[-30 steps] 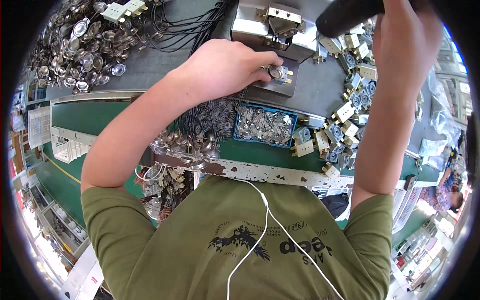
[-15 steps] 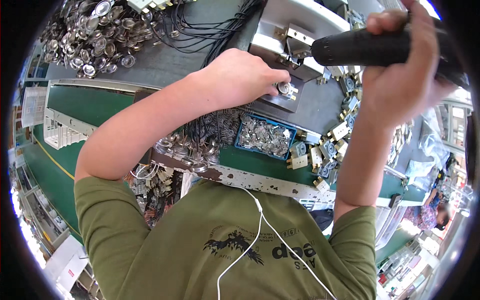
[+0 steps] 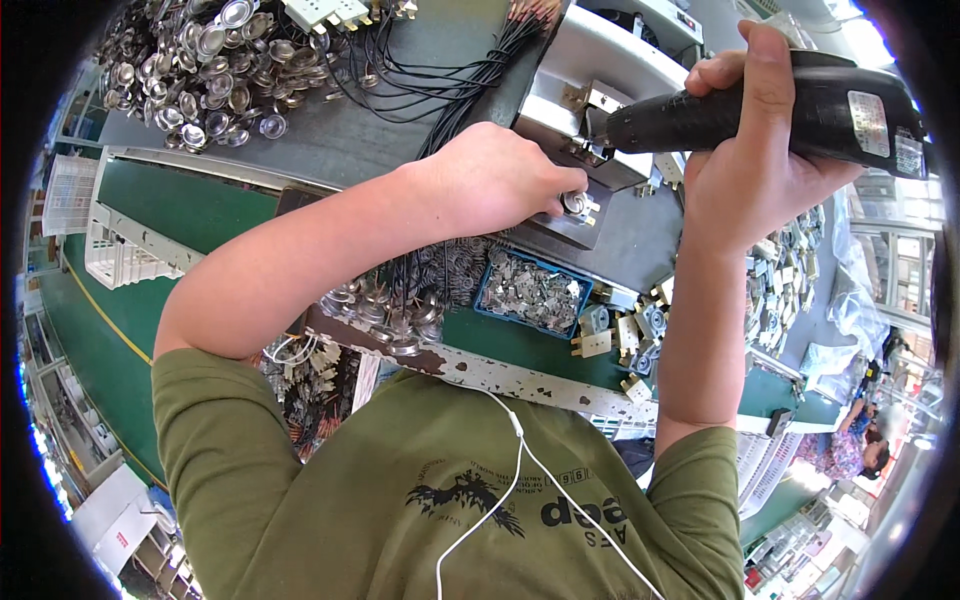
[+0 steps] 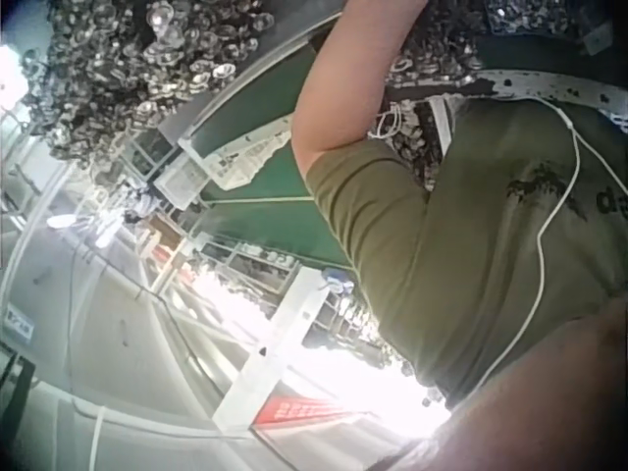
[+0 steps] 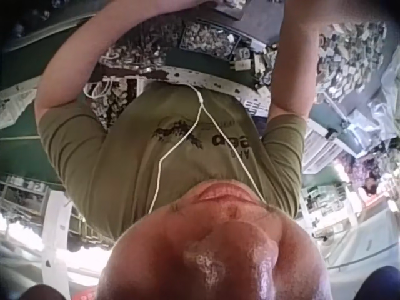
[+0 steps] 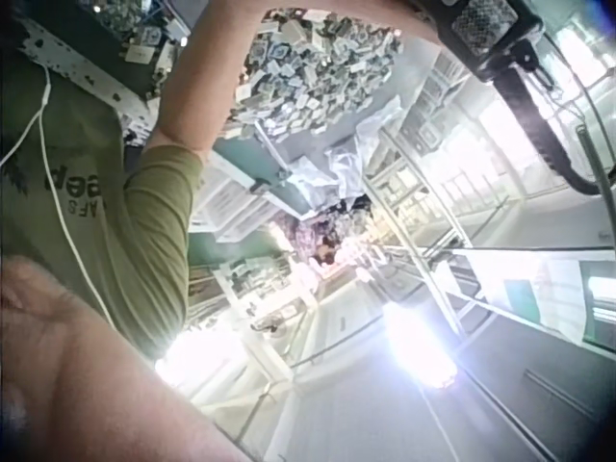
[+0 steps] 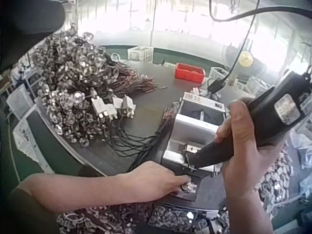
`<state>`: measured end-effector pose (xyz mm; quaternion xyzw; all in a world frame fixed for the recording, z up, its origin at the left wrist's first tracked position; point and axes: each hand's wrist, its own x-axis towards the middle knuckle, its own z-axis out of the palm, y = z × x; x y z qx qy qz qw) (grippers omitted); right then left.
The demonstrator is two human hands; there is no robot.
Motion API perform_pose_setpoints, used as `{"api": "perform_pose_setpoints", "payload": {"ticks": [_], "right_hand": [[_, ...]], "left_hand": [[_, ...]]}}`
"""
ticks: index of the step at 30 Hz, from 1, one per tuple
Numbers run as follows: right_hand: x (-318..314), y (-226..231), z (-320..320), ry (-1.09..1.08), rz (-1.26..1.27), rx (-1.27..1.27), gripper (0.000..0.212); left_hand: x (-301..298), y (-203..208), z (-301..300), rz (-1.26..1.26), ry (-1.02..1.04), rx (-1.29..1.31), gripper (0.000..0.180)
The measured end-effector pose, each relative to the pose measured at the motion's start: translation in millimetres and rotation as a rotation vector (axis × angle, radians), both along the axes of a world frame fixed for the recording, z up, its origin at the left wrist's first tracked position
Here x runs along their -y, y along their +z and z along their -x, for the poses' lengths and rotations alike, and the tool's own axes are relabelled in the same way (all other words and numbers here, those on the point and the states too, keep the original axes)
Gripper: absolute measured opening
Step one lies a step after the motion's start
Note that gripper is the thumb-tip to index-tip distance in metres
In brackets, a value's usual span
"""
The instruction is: Assembling and testing small electronic components on a factory production line.
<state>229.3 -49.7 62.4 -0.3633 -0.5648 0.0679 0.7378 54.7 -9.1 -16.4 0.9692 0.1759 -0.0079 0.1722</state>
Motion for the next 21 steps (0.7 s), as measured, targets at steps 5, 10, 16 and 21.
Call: {"api": "perform_pose_setpoints", "payload": {"ticks": [5, 10, 16, 21], "right_hand": [[-2.1, -3.9, 7.9, -0.024, -0.068, -0.027, 0.046], [2.5, -3.4, 21.8, -0.070, -0.051, 0.044, 0.044], [10.1, 7.8, 18.2, -0.148, 0.161, 0.450, 0.024], [3.3, 9.1, 33.3, -0.125, 0.182, 0.074, 0.033]], "left_hand": [[0.3, 1.0, -0.4, 0.042, 0.009, -0.001, 0.021], [0.8, -1.8, 0.5, 0.009, -0.003, 0.026, 0.020], [1.8, -3.3, 3.6, 0.022, 0.033, 0.037, 0.018], [0.1, -11.1, 2.7, -0.046, -0.002, 0.087, 0.027]]}}
